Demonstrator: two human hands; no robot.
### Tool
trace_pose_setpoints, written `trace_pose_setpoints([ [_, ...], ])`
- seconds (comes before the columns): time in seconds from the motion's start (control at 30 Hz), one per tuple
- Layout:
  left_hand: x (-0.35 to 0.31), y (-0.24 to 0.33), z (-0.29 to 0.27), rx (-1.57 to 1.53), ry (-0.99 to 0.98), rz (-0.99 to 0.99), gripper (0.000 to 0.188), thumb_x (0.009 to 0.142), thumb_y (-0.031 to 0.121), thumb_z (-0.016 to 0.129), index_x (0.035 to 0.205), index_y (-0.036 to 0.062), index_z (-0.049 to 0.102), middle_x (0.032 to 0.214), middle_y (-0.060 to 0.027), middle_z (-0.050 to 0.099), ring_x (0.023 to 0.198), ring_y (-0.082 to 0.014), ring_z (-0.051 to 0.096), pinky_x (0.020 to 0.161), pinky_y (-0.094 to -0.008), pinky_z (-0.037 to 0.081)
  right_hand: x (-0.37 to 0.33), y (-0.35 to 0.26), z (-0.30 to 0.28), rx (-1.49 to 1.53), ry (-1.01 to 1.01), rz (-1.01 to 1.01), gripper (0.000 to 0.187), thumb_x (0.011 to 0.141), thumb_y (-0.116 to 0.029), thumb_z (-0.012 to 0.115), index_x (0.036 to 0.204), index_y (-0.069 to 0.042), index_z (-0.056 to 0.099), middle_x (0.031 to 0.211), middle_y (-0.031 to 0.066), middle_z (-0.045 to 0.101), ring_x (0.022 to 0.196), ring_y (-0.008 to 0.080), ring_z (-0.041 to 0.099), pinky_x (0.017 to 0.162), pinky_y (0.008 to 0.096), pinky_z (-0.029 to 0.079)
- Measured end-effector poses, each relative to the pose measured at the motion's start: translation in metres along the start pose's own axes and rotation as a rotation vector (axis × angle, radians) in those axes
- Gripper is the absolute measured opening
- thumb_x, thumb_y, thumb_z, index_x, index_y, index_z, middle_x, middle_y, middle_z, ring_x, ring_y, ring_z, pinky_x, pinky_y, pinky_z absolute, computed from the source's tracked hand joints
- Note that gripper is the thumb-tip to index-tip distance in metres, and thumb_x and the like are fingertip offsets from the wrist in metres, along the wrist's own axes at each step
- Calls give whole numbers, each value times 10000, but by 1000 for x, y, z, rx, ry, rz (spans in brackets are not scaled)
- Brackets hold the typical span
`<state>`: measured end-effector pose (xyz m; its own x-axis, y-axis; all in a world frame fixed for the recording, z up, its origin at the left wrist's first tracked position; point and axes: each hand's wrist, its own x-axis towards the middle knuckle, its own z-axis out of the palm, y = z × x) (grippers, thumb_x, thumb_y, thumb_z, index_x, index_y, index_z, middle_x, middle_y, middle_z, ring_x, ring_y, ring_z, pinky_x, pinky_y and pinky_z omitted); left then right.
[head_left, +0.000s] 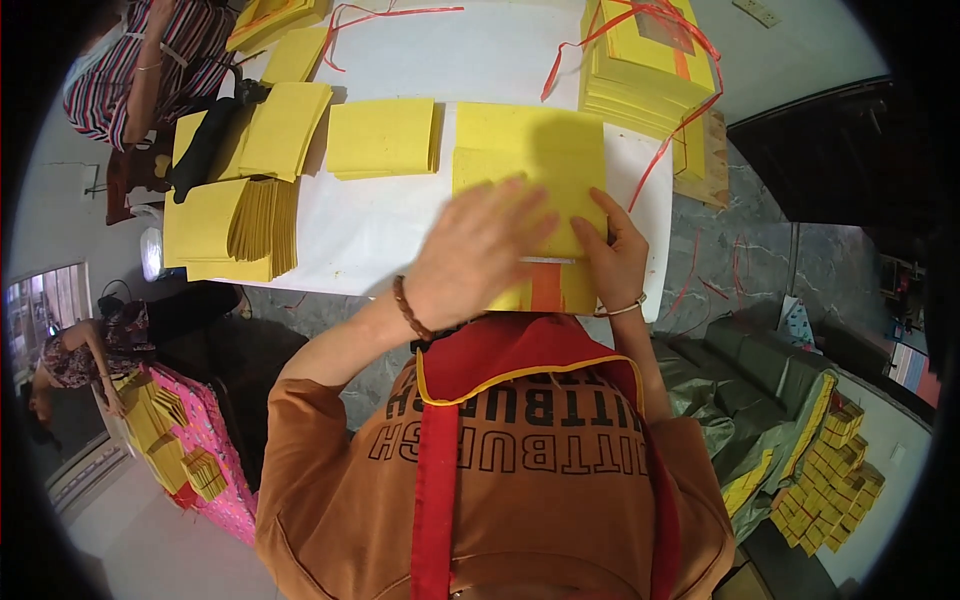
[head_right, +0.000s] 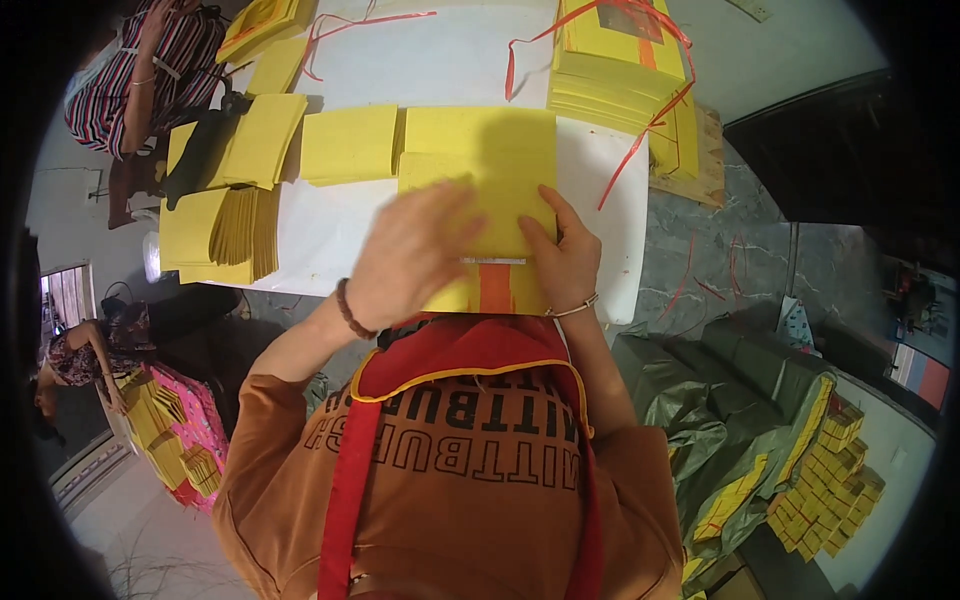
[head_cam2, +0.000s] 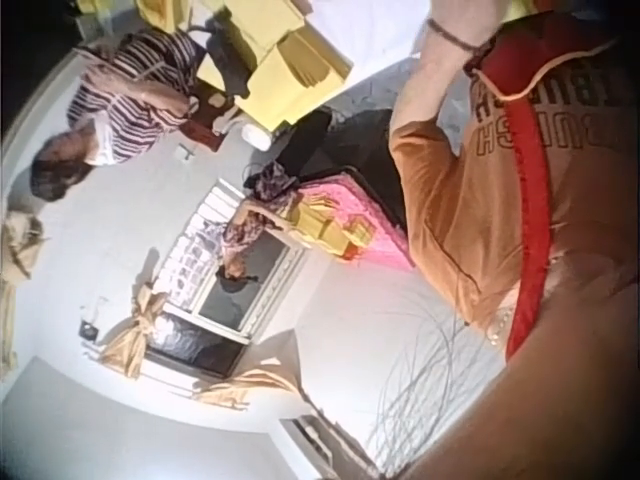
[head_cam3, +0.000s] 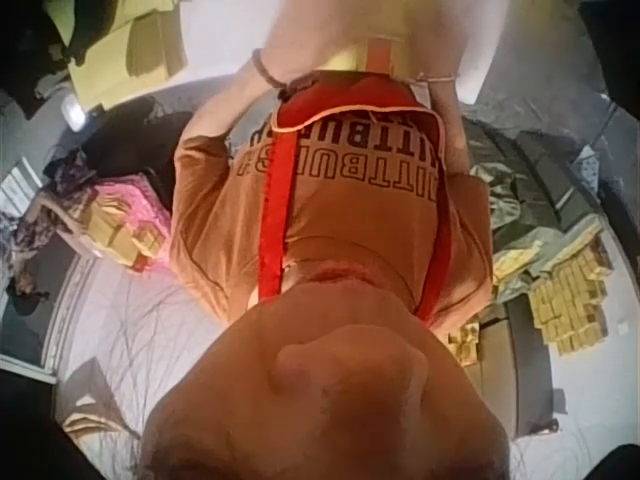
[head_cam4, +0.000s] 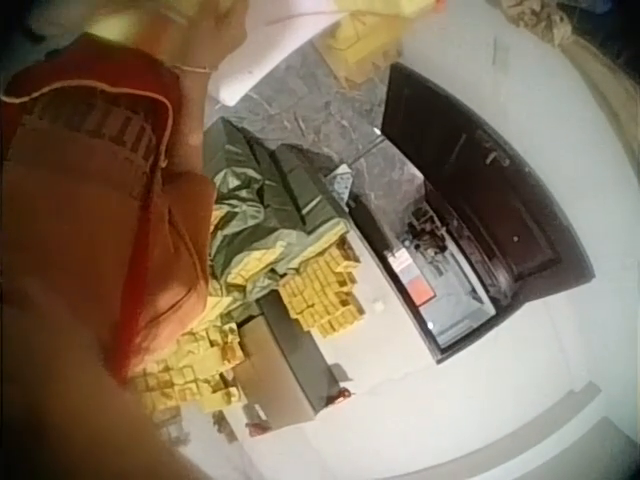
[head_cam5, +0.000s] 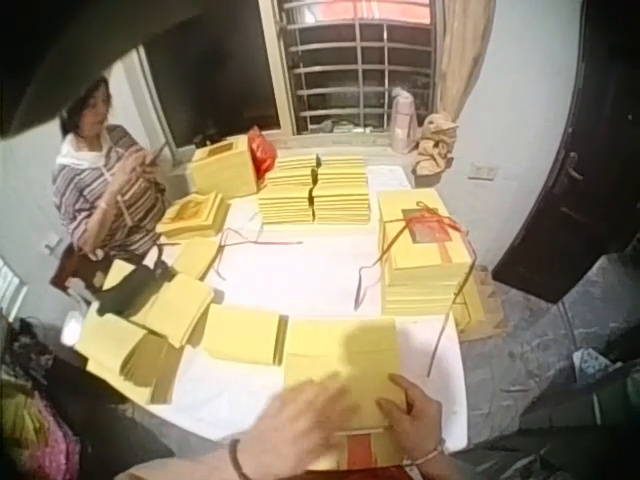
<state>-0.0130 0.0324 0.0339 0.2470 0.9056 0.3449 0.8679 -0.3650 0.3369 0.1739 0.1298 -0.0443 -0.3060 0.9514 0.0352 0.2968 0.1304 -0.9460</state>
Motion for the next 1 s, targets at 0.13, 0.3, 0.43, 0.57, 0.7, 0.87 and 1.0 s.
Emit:
trace_pose_setpoints([
  [0.13,-13,1,24,-80,-229,-33,689,748,379,657,1320,69,433,1406,-130,359,1325,-309,284,1070,-462,215,1,3,-1,23,-25,5,406,767,-147,698,1140,-19,601,569,16,458,509,58,379,473,241,335],
  [0.3,-20,-5,35,-36,-248,-23,702,782,434,608,1345,71,402,1424,-119,339,1345,-280,261,1092,-453,173,-11,-35,-7,-465,-44,-76,440,746,-193,705,1153,-62,604,1130,130,595,938,208,604,753,333,473],
  [0.43,-20,-7,37,-36,-233,-14,672,784,437,601,1322,72,432,1405,-108,365,1338,-269,271,1088,-440,188,-35,-11,-16,-739,-104,-651,504,773,-325,664,1214,-99,567,1380,128,411,1246,290,410,989,488,320],
  [0.57,-16,-9,38,-34,-169,-39,630,767,306,656,1310,63,448,1376,-132,381,1280,-326,318,1030,-439,273,-44,3,-20,-858,-371,-567,574,826,-423,574,1306,-122,480,1440,99,334,1344,306,268,1048,578,153],
  [0.7,-13,-4,40,-31,-53,-144,608,743,226,673,1284,36,470,1334,-154,402,1180,-328,385,949,-418,346,-38,-2,-27,-504,-475,-447,527,875,-347,546,1315,-71,456,1405,105,396,1343,302,282,1065,534,185],
  [0.87,-3,4,47,429,-82,-19,600,691,166,648,1243,-7,486,1176,-156,519,965,-294,500,799,-391,428,-22,6,-44,413,-230,86,353,938,-195,478,1235,-4,496,1211,125,560,1190,261,475,995,399,354],
  [1.0,14,-10,36,382,-77,-76,536,715,127,597,1234,22,517,1067,-140,588,858,-285,540,766,-388,448,-14,-2,-38,507,9,59,266,958,-148,446,1157,1,539,1099,123,609,1024,215,588,888,341,447],
])
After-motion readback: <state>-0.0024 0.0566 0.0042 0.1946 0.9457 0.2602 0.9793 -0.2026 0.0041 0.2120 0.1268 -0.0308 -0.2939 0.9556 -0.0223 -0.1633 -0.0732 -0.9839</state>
